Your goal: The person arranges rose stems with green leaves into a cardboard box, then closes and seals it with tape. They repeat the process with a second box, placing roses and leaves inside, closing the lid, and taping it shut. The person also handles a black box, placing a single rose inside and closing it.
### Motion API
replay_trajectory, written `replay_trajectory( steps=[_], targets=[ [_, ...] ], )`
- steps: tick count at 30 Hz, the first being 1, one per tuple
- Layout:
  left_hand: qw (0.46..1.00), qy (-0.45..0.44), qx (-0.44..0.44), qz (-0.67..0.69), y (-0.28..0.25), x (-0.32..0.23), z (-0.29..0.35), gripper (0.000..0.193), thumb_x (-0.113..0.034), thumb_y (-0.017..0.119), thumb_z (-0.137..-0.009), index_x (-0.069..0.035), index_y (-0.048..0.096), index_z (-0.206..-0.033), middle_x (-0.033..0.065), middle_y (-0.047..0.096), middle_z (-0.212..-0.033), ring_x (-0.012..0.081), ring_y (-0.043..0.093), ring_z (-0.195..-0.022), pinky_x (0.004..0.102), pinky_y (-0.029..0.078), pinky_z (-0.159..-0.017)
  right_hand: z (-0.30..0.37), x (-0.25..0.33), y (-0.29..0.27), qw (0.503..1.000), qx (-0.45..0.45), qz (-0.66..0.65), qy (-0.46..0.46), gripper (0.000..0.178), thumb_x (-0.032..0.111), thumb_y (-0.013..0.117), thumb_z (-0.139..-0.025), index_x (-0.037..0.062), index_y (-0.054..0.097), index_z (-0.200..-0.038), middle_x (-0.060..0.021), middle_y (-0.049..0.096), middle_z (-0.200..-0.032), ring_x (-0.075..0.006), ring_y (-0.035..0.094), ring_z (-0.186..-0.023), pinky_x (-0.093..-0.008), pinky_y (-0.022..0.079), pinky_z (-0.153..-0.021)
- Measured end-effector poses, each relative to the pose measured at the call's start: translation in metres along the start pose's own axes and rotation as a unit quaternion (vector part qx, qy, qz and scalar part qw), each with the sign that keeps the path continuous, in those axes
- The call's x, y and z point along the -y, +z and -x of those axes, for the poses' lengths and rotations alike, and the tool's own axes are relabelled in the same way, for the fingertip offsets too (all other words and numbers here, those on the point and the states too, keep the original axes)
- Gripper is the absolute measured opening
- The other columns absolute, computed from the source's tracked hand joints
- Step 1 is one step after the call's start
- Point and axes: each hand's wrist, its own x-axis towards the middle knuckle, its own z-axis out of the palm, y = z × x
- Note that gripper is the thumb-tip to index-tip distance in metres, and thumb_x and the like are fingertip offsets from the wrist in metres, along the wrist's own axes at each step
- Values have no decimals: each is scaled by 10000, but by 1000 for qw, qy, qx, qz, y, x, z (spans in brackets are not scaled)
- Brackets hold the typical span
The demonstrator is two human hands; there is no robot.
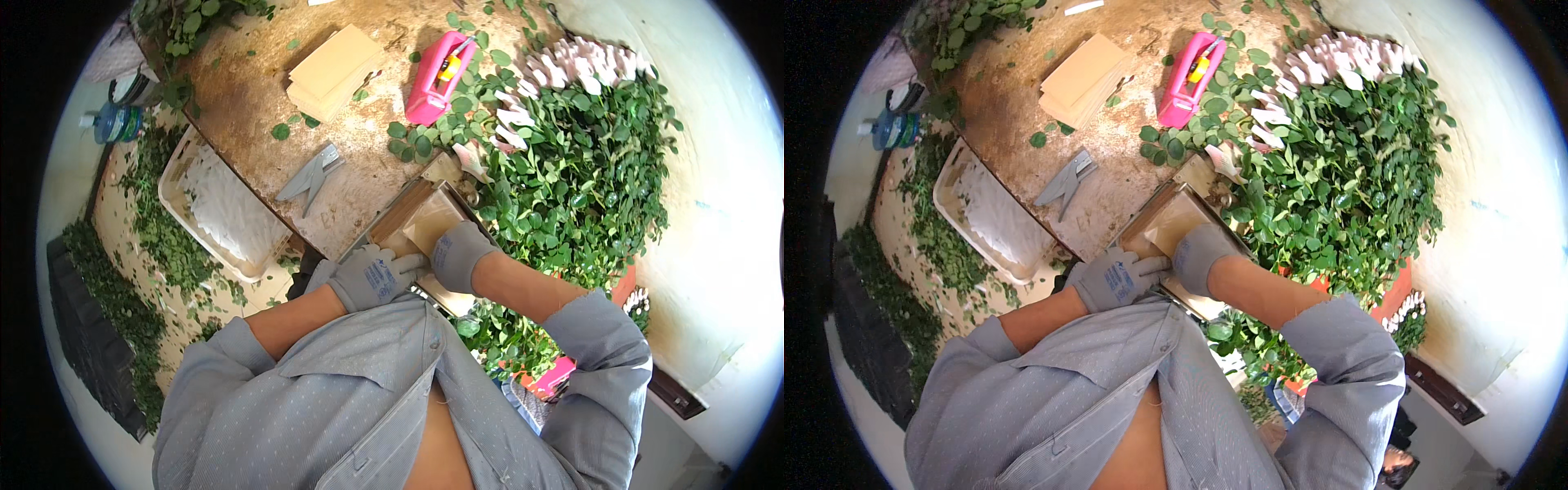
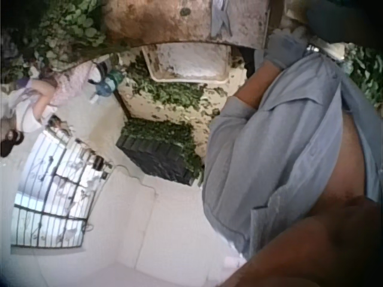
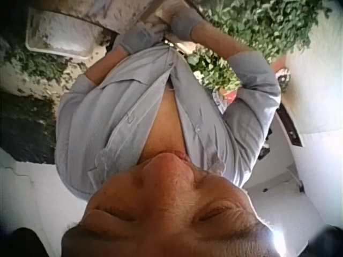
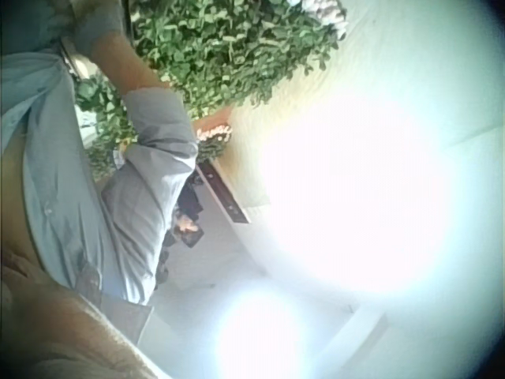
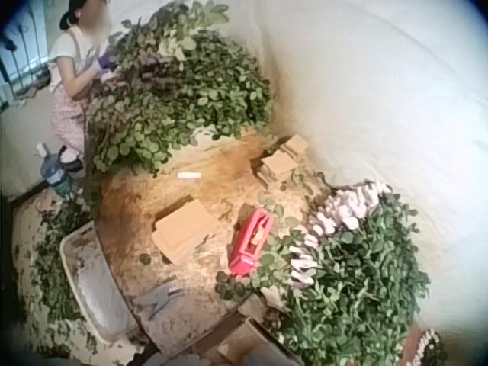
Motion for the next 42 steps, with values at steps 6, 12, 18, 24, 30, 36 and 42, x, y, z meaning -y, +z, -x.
replay_trajectory(
  steps=[6,12,18,24,30,36,42],
  targets=[
    [996,22,-86,29,0,-2,1,315,-330,688,-849,-206,749,-1132,-4,656,-1303,224,687,-962,410,559,-833,17,-3,36,946,-224,-230,55,361,304,424,-1032,135,743,-1016,-135,741,-938,-385,701,-922,-497,540,-839],
    [974,-17,-116,192,-11,3,5,259,-176,674,-858,-81,760,-1083,97,726,-1167,302,709,-1012,401,565,-908,-13,29,66,784,-420,-409,203,295,344,569,-1006,78,668,-925,-209,682,-916,-427,661,-896,-507,525,-802],
    [967,-137,-204,74,-58,60,22,199,-205,666,-933,-55,740,-1042,137,728,-1051,315,695,-994,431,546,-877,-27,45,90,720,-504,-405,253,428,483,531,-1011,90,671,-919,-191,703,-927,-415,676,-893,-502,524,-783],
    [924,-362,-28,-118,-26,113,36,833,-474,804,-764,-91,492,-1435,200,615,-1185,384,633,-1081,506,496,-913,-16,50,83,720,-455,-451,268,497,552,513,-998,89,681,-935,-205,711,-939,-417,683,-901,-512,517,-804],
    [912,-350,-78,-200,-2,129,32,963,-488,770,-764,-21,366,-1502,205,478,-1261,410,484,-1190,559,418,-982,-20,58,89,667,-468,-478,327,559,633,508,-975,105,692,-985,-186,728,-965,-398,693,-937,-507,522,-814],
    [921,-352,-13,-166,-14,177,47,786,-459,785,-723,3,527,-1305,211,552,-1206,389,558,-1121,513,465,-928,-8,61,76,671,-418,-498,355,546,634,525,-970,116,697,-1006,-169,735,-1002,-388,696,-962,-494,526,-834],
    [790,-291,57,537,-63,146,47,442,-128,796,-813,-9,600,-1191,7,640,-814,123,617,-693,277,529,-657,-11,60,74,655,-377,-538,373,372,468,658,-921,132,713,-1072,-143,747,-1041,-356,709,-1009,-460,550,-860]
  ],
)
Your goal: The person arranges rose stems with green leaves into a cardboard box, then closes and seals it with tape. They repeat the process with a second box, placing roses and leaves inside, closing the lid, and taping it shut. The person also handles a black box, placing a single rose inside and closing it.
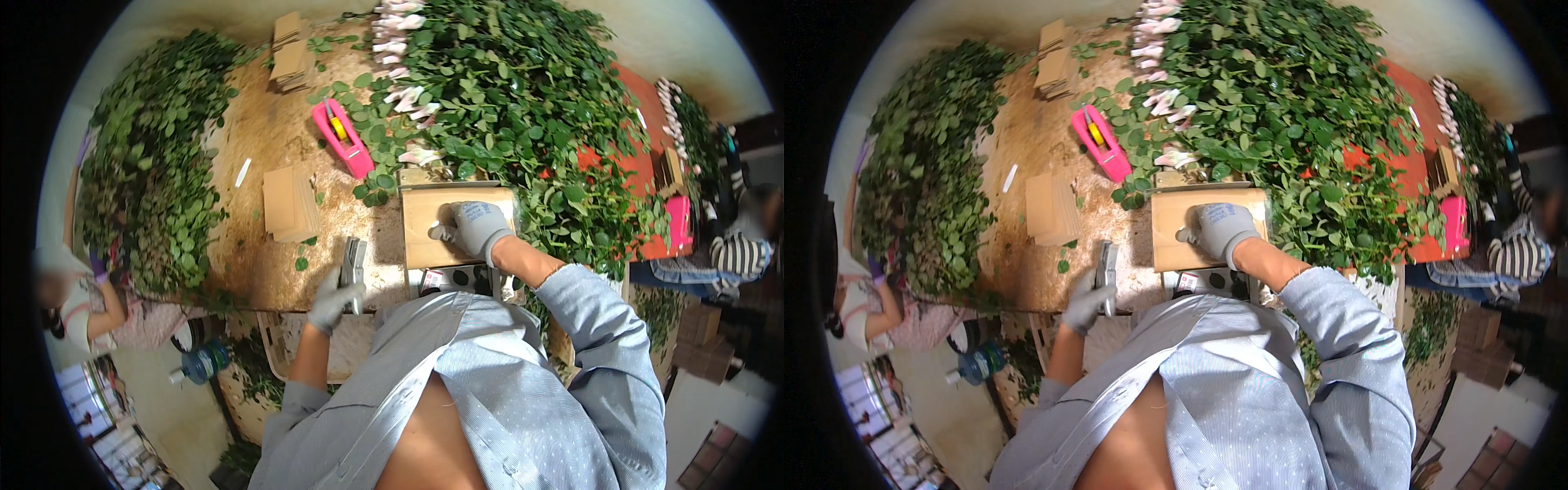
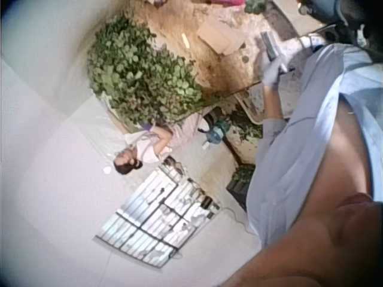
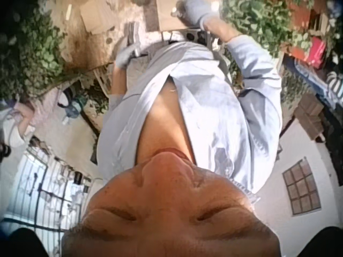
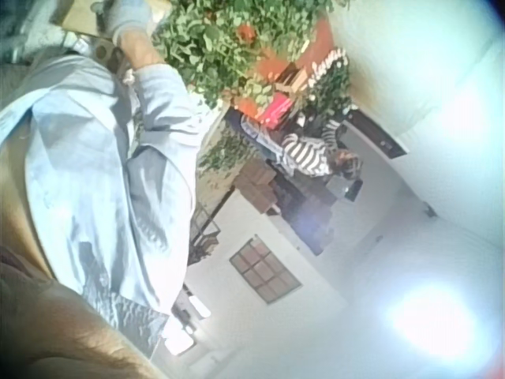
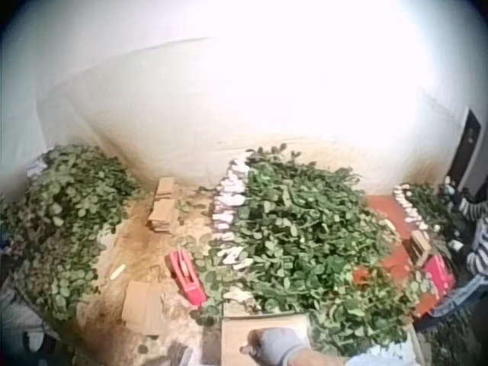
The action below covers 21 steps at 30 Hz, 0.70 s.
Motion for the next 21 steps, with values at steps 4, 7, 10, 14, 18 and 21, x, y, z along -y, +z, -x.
replay_trajectory(
  steps=[4,7,10,14,18,21],
  targets=[
    [988,24,151,13,31,-34,30,689,-22,848,-718,19,562,-1344,4,647,-919,110,627,-784,264,534,-694,-5,-2,11,999,-10,-9,35,315,391,693,-879,131,732,-1053,-146,754,-1037,-350,719,-993,-452,561,-845],
    [974,-11,220,-45,26,-45,28,655,-87,861,-749,24,578,-1329,49,684,-1024,140,662,-902,299,549,-832,-7,1,6,999,1,4,38,304,375,702,-868,135,747,-1049,-155,757,-1032,-349,724,-989,-452,564,-842],
    [954,-26,300,2,29,-72,19,639,-137,861,-777,29,576,-1323,83,696,-1097,163,670,-988,333,539,-929,-5,4,-1,998,18,-1,57,307,378,712,-863,132,759,-1041,-162,757,-1028,-353,724,-989,-453,565,-843],
    [953,-52,297,-27,30,-84,4,499,-132,789,-864,11,550,-1278,95,686,-1072,193,677,-969,376,559,-925,-3,16,-13,997,36,19,70,320,395,719,-862,124,769,-1025,-160,757,-1026,-359,722,-985,-453,567,-839],
    [925,-23,279,-257,5,-79,-49,351,-160,756,-872,-32,572,-1142,57,648,-946,170,636,-864,354,547,-789,-4,13,-10,997,39,11,64,332,411,719,-865,126,774,-1026,-161,757,-1020,-364,720,-982,-452,567,-832],
    [890,19,264,-371,-3,-83,-67,353,-242,761,-848,-28,606,-1080,78,648,-913,171,609,-826,344,512,-742,-4,13,-11,996,40,-5,75,342,412,715,-868,113,775,-1023,-164,757,-1017,-363,721,-982,-452,570,-830]
  ],
)
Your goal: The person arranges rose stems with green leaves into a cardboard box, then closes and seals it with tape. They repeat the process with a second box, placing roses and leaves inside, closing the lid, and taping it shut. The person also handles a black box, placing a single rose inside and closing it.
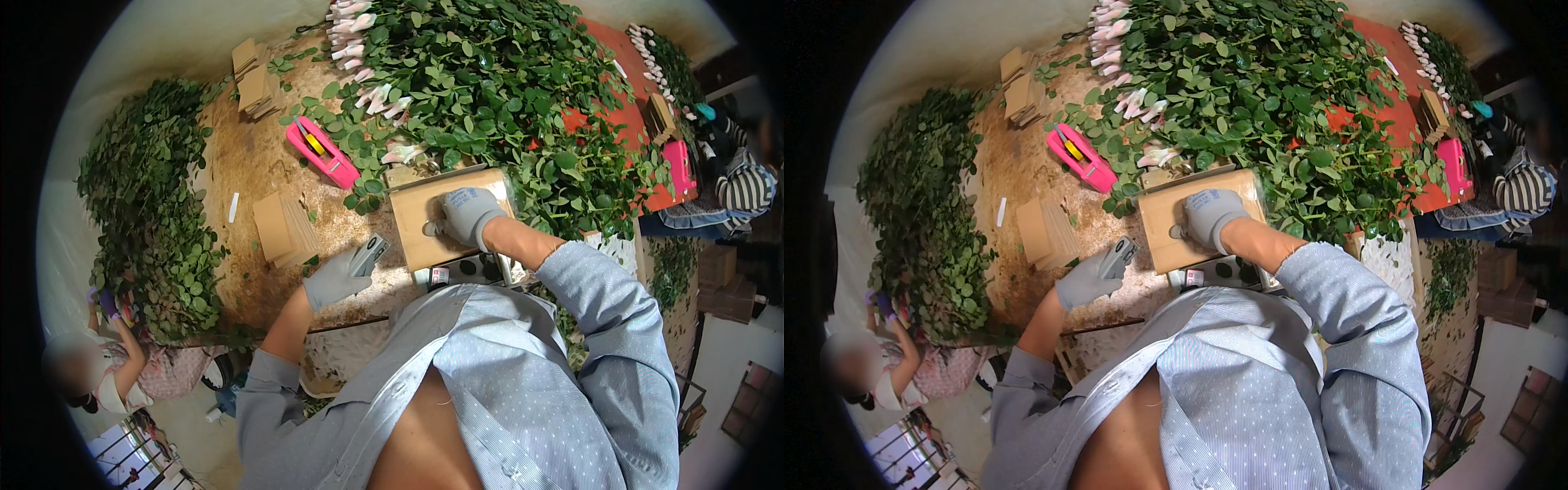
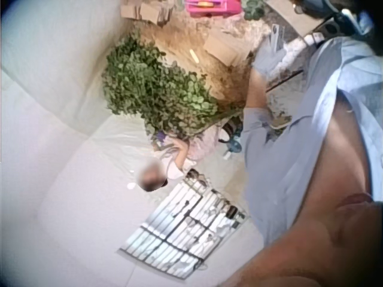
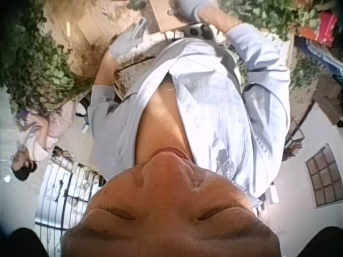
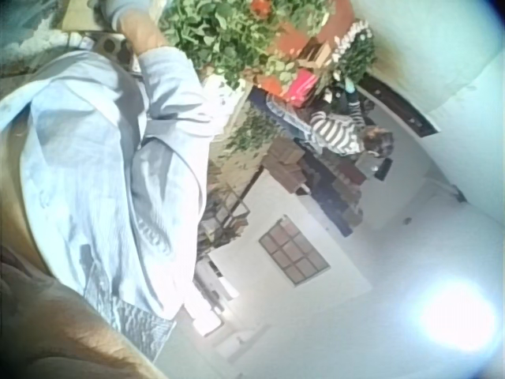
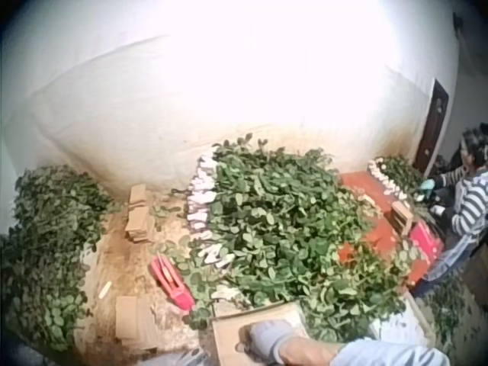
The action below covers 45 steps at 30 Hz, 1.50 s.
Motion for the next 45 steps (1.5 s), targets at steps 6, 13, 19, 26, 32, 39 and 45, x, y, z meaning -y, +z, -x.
replay_trajectory(
  steps=[6,13,19,26,32,39,45],
  targets=[
    [982,23,71,-176,-19,-41,-19,367,-332,736,-875,-32,631,-1060,154,664,-917,258,647,-818,395,523,-755,-4,-4,8,1000,-15,13,-11,380,433,701,-889,83,778,-1017,-168,758,-994,-362,722,-974,-456,570,-828],
    [937,73,91,-329,-24,-63,-34,439,-439,682,-901,-38,647,-1076,199,676,-944,371,671,-868,460,525,-782,1,-2,7,999,-33,-13,-5,490,551,697,-892,84,780,-1013,-163,757,-1014,-365,721,-976,-461,566,-830],
    [925,27,94,-366,-4,-87,-52,464,-430,745,-863,-23,649,-1065,210,676,-1001,392,665,-950,458,528,-852,1,-8,10,999,-46,-20,-9,477,547,664,-919,96,774,-1031,-164,756,-1026,-367,716,-987,-465,558,-840],
    [907,41,42,-418,8,-69,-55,445,-436,758,-830,-30,663,-986,207,679,-986,403,664,-948,475,525,-863,0,-11,18,994,-72,-77,-35,417,481,572,-991,120,727,-1131,-155,750,-1074,-355,700,-1044,-478,534,-896],
    [912,36,72,-401,-4,-84,-44,410,-380,732,-834,-34,657,-1042,218,664,-1027,398,657,-1000,478,520,-894,8,-3,35,978,-196,-56,-54,338,395,584,-990,79,702,-1003,-165,727,-998,-376,686,-965,-480,534,-856],
    [859,-9,76,-507,-50,-76,-33,327,-197,656,-849,-6,643,-1114,221,693,-1081,377,681,-1016,466,533,-904,16,-1,67,931,-345,13,-116,282,261,689,-926,18,618,-1049,-188,618,-902,-397,584,-861,-497,470,-759],
    [743,94,-148,-647,-67,-42,-64,197,-155,599,-891,-86,653,-1068,90,644,-1027,259,625,-986,406,458,-825,23,2,66,930,-331,10,-157,318,298,700,-915,20,602,-1037,-199,595,-905,-396,563,-861,-493,455,-758]
  ],
)
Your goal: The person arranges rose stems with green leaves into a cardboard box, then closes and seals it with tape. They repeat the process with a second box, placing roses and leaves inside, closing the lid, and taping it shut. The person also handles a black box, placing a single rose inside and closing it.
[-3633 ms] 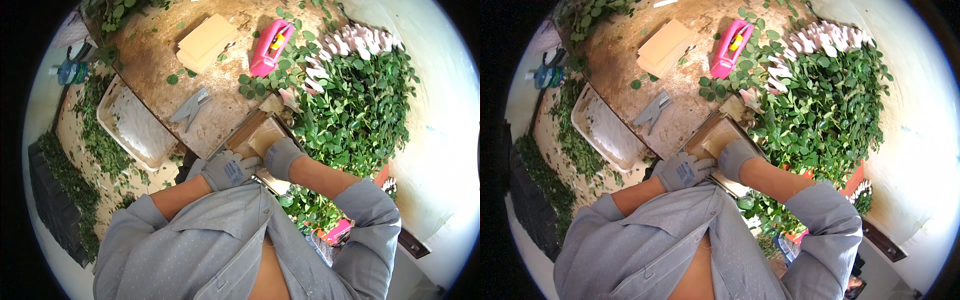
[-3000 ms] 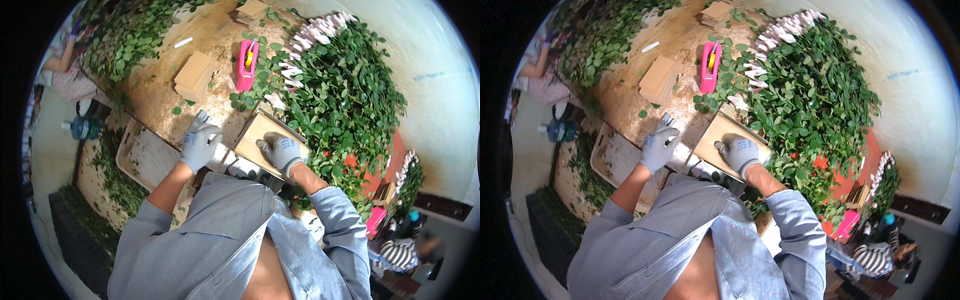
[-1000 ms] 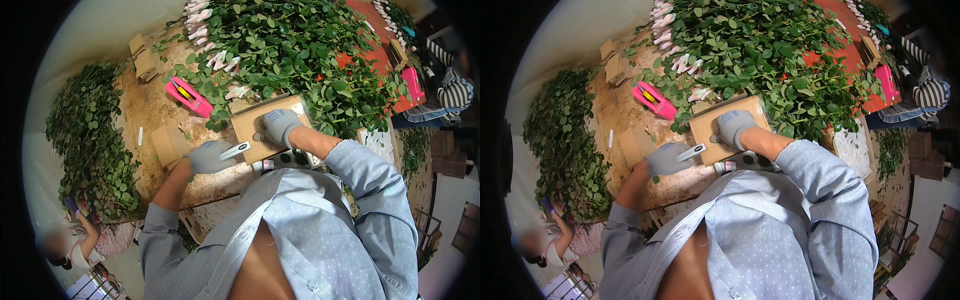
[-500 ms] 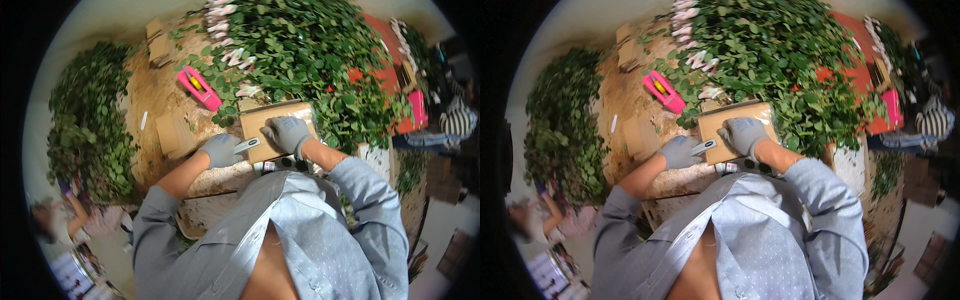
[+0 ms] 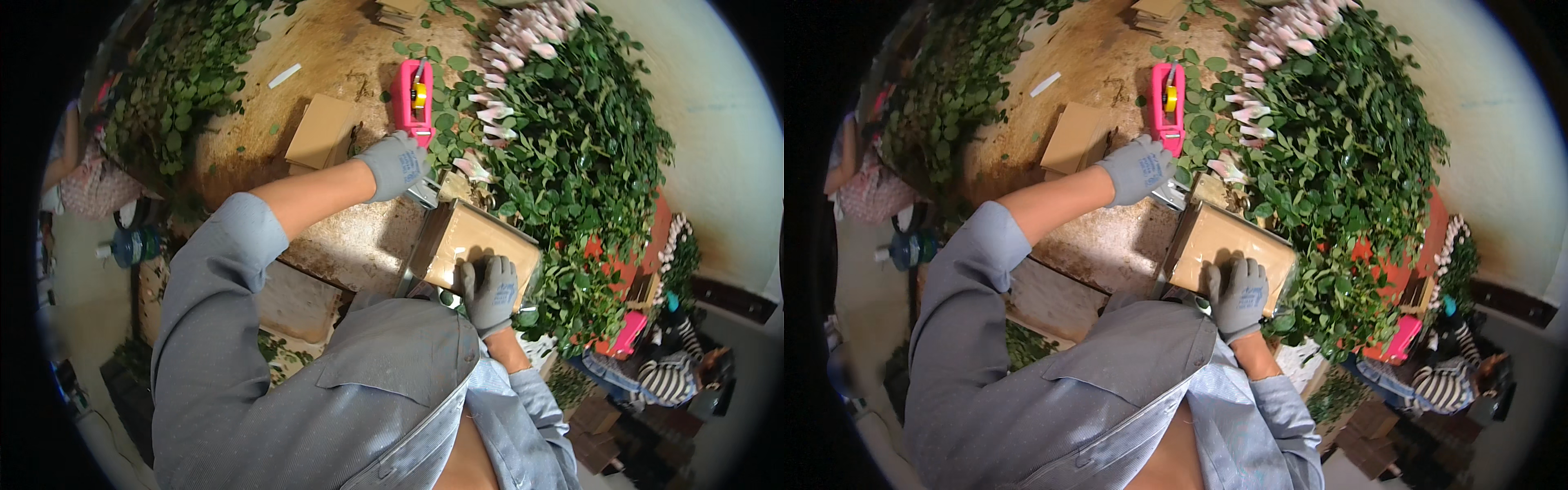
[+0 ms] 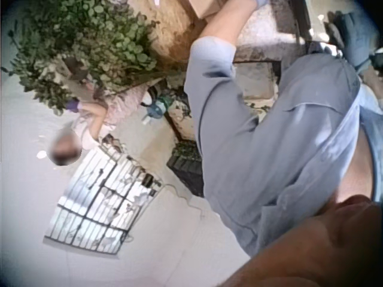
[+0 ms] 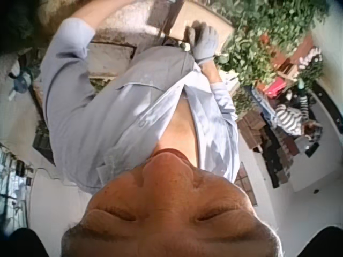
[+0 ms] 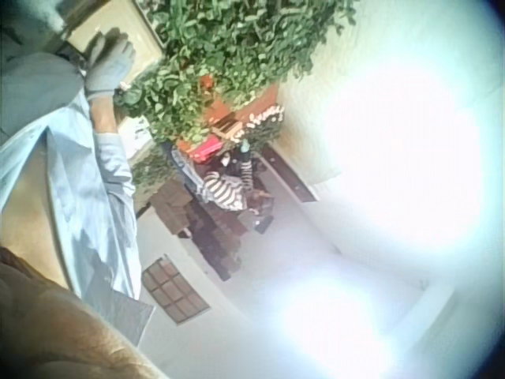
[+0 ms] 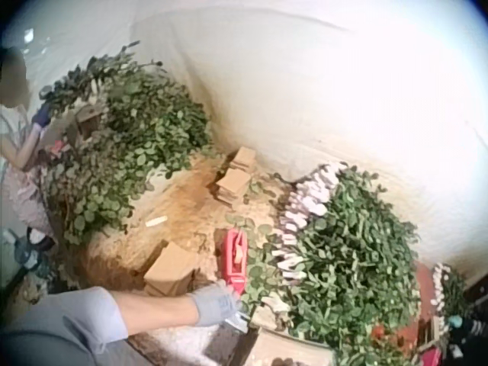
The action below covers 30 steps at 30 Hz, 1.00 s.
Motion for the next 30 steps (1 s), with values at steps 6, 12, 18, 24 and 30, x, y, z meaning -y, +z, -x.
replay_trajectory(
  steps=[6,12,18,24,30],
  targets=[
    [996,19,-38,-79,42,-8,-24,173,-207,553,-927,-134,656,-1046,46,628,-1011,232,597,-969,390,437,-803,-6,-1,1,999,19,-34,8,277,252,695,-915,15,554,-895,-185,566,-848,-384,539,-811,-484,432,-743],
    [995,69,-70,-34,56,-12,-34,177,-221,575,-915,-129,654,-1043,42,620,-1013,240,595,-986,396,450,-811,-9,-1,5,999,10,-38,0,236,204,683,-914,18,544,-877,-175,556,-831,-375,534,-793,-480,429,-730],
    [998,56,-18,33,52,-12,-43,198,-219,620,-894,-108,655,-1055,56,621,-1029,240,614,-1007,408,481,-807,-8,-3,6,999,7,-33,-7,210,189,690,-905,27,556,-912,-176,564,-849,-371,540,-793,-477,435,-723],
    [999,16,15,49,42,-19,-37,178,-204,612,-901,-111,665,-1043,67,645,-997,249,630,-980,404,479,-779,-7,-1,5,999,10,-36,2,203,187,676,-916,18,564,-916,-179,569,-856,-372,541,-797,-481,435,-733],
    [999,-31,38,18,37,-47,0,191,-255,575,-950,-128,679,-1047,46,636,-983,231,614,-939,379,437,-778,-7,1,5,1000,8,-19,-4,204,192,659,-928,10,568,-913,-181,565,-854,-377,542,-805,-484,434,-738]
  ],
)
